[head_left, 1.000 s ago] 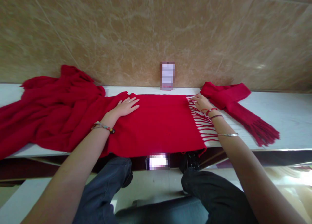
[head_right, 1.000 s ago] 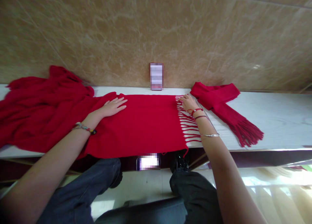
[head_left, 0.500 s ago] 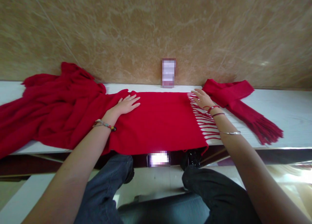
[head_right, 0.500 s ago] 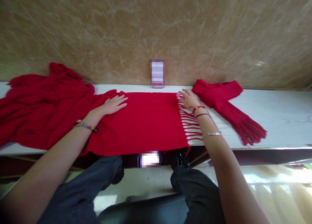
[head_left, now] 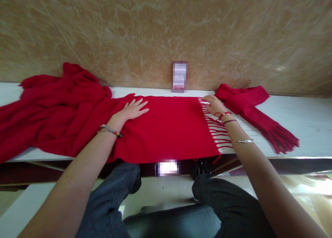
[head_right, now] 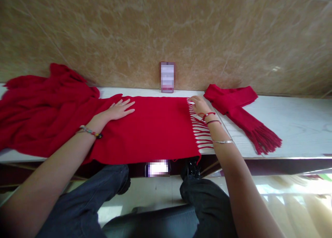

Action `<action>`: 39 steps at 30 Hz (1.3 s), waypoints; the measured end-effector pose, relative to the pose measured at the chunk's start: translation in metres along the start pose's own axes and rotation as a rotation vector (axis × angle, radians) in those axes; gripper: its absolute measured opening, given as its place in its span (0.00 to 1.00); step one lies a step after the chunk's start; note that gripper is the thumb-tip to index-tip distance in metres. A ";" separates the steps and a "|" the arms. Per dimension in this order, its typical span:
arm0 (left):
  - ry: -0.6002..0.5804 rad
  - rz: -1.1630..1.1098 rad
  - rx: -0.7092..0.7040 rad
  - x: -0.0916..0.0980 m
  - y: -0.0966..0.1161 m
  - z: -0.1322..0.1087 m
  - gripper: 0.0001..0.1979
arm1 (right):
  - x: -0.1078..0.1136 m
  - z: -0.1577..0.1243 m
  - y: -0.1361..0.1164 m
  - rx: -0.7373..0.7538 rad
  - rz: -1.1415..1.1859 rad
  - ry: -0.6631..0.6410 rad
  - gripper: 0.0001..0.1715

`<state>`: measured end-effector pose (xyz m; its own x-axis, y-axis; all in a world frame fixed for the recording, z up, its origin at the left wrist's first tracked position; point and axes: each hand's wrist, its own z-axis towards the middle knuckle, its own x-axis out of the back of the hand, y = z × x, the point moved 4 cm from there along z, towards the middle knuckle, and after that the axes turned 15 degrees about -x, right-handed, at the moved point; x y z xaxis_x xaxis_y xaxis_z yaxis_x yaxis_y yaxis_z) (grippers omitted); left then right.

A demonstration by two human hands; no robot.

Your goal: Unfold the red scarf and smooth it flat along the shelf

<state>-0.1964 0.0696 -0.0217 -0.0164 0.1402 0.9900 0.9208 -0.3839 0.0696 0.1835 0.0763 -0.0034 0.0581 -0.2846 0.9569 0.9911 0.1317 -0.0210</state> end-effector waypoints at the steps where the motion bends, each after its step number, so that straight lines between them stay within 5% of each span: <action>1: 0.001 0.003 0.000 0.000 0.000 0.000 0.32 | -0.002 0.001 -0.005 0.032 -0.013 -0.044 0.27; 9: 0.003 0.034 0.000 0.000 0.000 -0.001 0.31 | -0.006 -0.002 0.011 -0.222 -0.138 -0.098 0.23; 17: 0.007 -0.015 0.004 0.000 0.001 -0.001 0.31 | -0.006 -0.004 0.007 -0.206 -0.110 -0.111 0.22; 25: 0.007 0.005 -0.002 0.001 0.002 -0.002 0.31 | 0.003 -0.012 0.041 -0.545 -0.149 -0.039 0.23; 27: 0.005 0.015 0.003 0.001 0.002 -0.002 0.31 | 0.007 -0.010 0.036 -0.494 -0.060 0.056 0.23; 29: 0.003 0.019 0.004 0.001 0.001 -0.002 0.31 | 0.006 -0.005 0.019 -0.286 0.054 0.093 0.24; 33: 0.003 0.004 -0.010 -0.001 -0.001 0.000 0.32 | -0.015 -0.002 -0.011 0.096 0.107 -0.164 0.29; 39: -0.028 -0.009 -0.014 -0.004 -0.002 0.002 0.34 | -0.027 -0.003 0.018 -0.097 -0.044 -0.407 0.33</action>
<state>-0.1975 0.0714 -0.0256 -0.0136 0.1690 0.9855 0.9152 -0.3949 0.0804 0.2001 0.0838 -0.0304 -0.0177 0.1127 0.9935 0.9994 0.0319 0.0142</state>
